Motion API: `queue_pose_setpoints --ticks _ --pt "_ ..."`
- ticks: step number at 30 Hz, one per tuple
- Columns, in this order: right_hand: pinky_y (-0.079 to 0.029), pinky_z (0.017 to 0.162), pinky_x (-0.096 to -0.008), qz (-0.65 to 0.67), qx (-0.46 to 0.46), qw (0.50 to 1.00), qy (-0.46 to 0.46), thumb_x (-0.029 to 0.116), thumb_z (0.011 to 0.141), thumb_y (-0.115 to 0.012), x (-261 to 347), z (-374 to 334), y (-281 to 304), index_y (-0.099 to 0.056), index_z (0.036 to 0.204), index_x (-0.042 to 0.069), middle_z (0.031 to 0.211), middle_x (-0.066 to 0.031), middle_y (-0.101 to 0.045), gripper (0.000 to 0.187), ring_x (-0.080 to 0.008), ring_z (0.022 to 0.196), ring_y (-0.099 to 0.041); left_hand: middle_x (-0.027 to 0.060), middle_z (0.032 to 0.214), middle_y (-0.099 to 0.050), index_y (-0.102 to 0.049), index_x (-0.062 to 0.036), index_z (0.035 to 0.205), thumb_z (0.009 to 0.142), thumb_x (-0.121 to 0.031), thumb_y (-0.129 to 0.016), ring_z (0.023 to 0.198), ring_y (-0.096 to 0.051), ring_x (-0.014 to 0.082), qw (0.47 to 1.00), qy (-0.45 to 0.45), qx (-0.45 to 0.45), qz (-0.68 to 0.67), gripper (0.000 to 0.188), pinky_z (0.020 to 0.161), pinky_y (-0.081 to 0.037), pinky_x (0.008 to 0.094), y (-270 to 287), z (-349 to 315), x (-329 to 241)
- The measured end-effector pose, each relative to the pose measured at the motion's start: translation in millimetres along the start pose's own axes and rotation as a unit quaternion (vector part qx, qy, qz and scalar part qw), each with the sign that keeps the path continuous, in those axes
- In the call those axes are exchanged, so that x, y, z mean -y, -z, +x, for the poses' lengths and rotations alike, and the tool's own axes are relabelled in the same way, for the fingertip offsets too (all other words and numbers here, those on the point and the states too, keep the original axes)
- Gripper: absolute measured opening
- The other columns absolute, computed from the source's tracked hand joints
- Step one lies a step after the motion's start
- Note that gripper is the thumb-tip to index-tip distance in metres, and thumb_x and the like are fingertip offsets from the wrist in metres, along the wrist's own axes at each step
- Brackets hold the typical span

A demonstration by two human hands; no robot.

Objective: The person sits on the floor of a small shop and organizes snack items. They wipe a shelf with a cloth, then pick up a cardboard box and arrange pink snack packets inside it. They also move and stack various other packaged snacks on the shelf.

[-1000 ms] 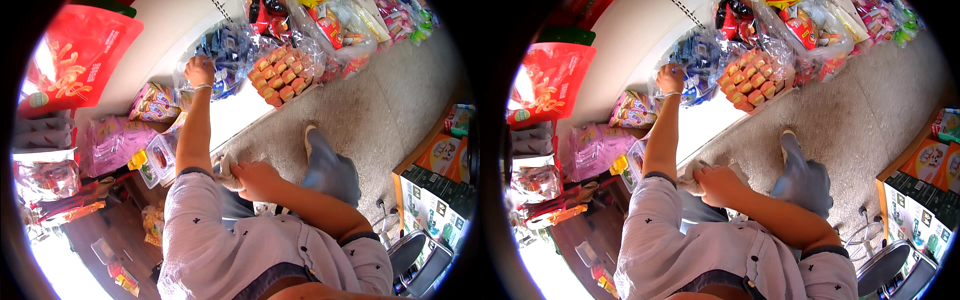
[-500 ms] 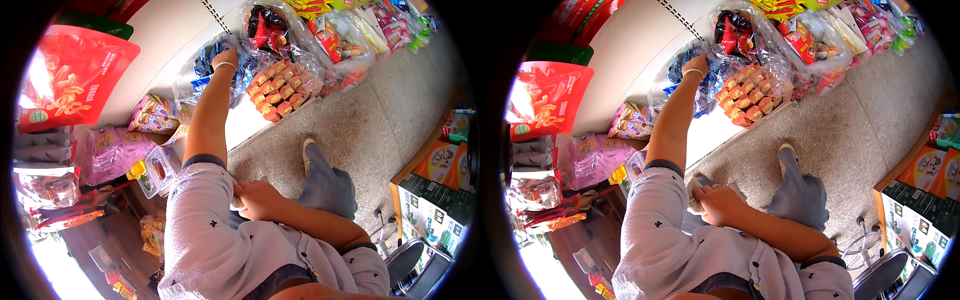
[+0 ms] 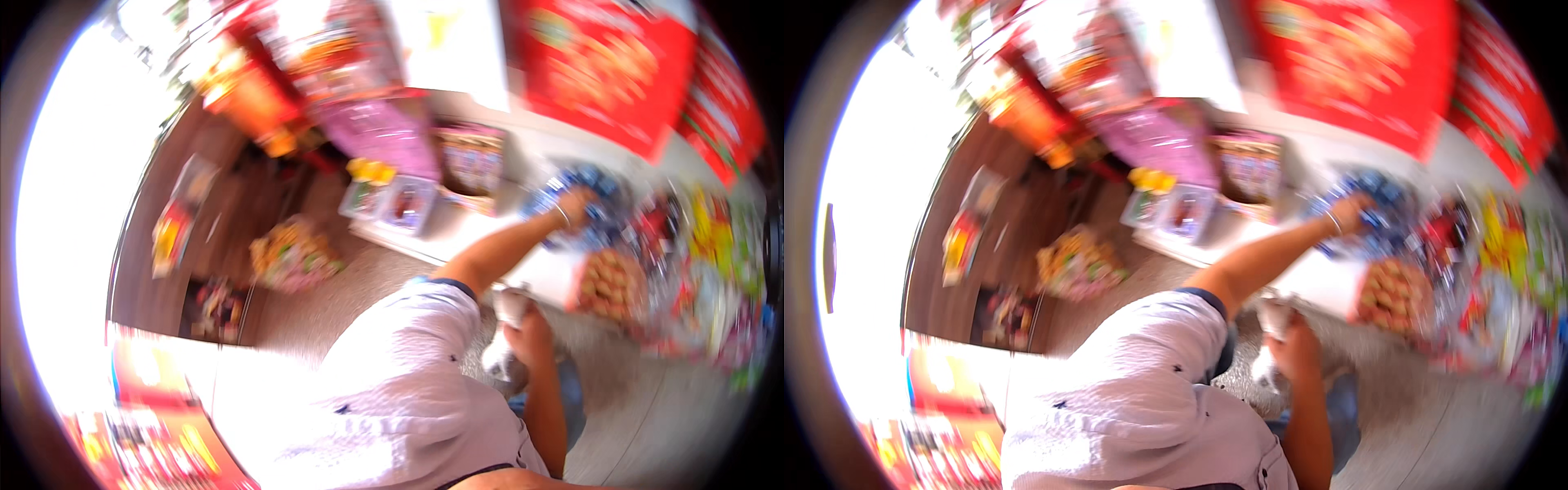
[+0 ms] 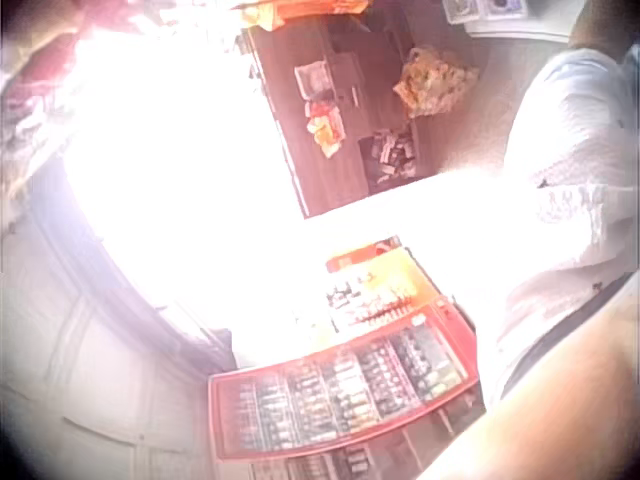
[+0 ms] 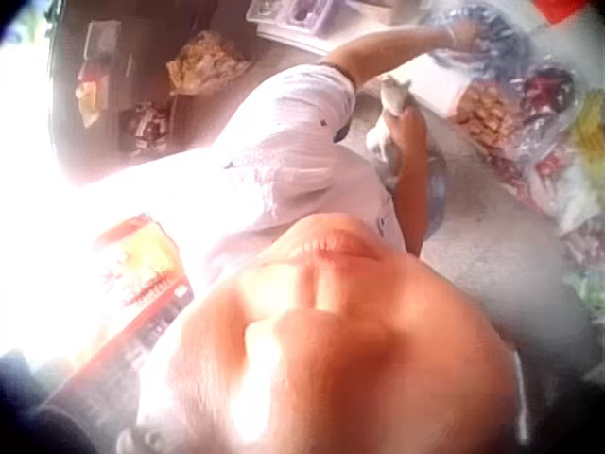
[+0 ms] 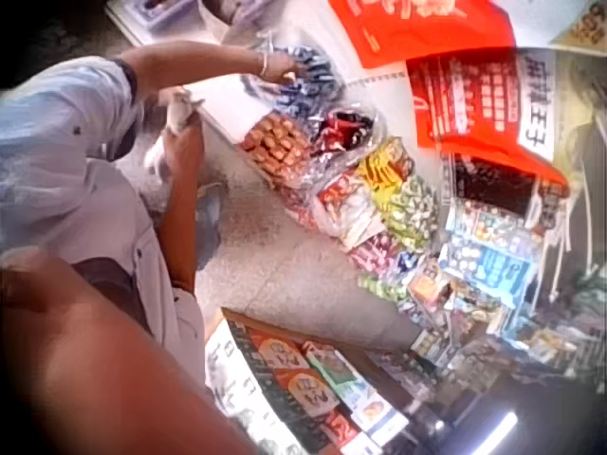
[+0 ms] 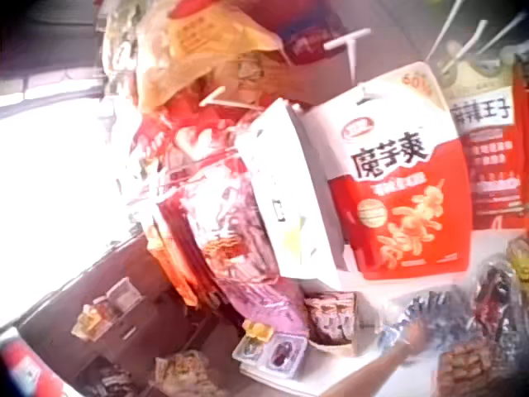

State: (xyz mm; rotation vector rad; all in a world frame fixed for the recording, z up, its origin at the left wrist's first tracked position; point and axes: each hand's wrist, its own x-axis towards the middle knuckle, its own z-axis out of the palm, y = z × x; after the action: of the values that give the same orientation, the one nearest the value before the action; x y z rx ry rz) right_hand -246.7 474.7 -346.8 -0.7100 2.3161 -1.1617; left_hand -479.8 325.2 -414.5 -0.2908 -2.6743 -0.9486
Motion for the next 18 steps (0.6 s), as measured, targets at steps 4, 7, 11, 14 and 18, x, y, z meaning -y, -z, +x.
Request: queue_pose_setpoints --ticks 4,7,11,14,18 --pt "-0.042 0.084 -0.0385 0.078 -0.054 0.995 0.015 0.013 0.069 -0.063 1 27 13 -0.049 0.113 -0.001 0.102 -0.0221 -0.059 0.048 -0.0350 0.097 -0.057 0.0114 0.085 -0.064 -0.059 -0.0018 0.096 0.077 -0.021 -0.064 0.080 -0.061 0.0231 0.973 0.127 0.003 -0.194 0.027 0.073 -0.048 0.0330 49 -101 -6" --pt "-0.040 0.087 -0.0345 0.154 -0.044 0.987 0.022 0.013 0.074 -0.061 -2 16 7 -0.047 0.116 -0.004 0.109 -0.0169 -0.057 0.048 -0.0283 0.100 -0.055 0.0038 0.089 -0.061 -0.060 -0.0061 0.102 0.089 -0.041 -0.048 0.076 -0.054 0.0135 0.883 0.288 0.054 -0.367 0.039 0.065 -0.046 0.0277 61 -206 -14" --pt "-0.038 0.090 -0.0319 0.349 -0.011 0.937 0.013 0.012 0.079 -0.058 6 30 -16 -0.043 0.121 -0.004 0.117 -0.0131 -0.052 0.048 -0.0221 0.105 -0.051 0.0075 0.113 -0.054 -0.045 -0.0067 0.125 0.081 -0.051 -0.054 0.097 -0.051 0.0178 0.824 0.319 0.065 -0.465 0.063 0.080 -0.044 0.0311 104 -232 -41" --pt "-0.039 0.089 -0.0333 0.464 -0.037 0.885 -0.019 0.014 0.078 -0.057 0 45 -13 -0.046 0.120 0.000 0.113 -0.0099 -0.052 0.045 -0.0215 0.103 -0.050 0.0090 0.123 -0.048 -0.033 -0.0068 0.134 0.078 -0.044 -0.062 0.109 -0.048 0.0210 0.779 0.315 0.059 -0.539 0.073 0.090 -0.041 0.0334 112 -224 -52" --pt "-0.037 0.091 -0.0338 0.553 -0.019 0.833 -0.014 0.017 0.078 -0.056 -10 60 -3 -0.047 0.119 0.003 0.116 -0.0083 -0.051 0.044 -0.0222 0.107 -0.047 0.0078 0.109 -0.056 -0.047 -0.0029 0.120 0.076 -0.029 -0.069 0.096 -0.053 0.0172 0.758 0.276 0.084 -0.585 0.056 0.083 -0.044 0.0307 89 -222 -29"
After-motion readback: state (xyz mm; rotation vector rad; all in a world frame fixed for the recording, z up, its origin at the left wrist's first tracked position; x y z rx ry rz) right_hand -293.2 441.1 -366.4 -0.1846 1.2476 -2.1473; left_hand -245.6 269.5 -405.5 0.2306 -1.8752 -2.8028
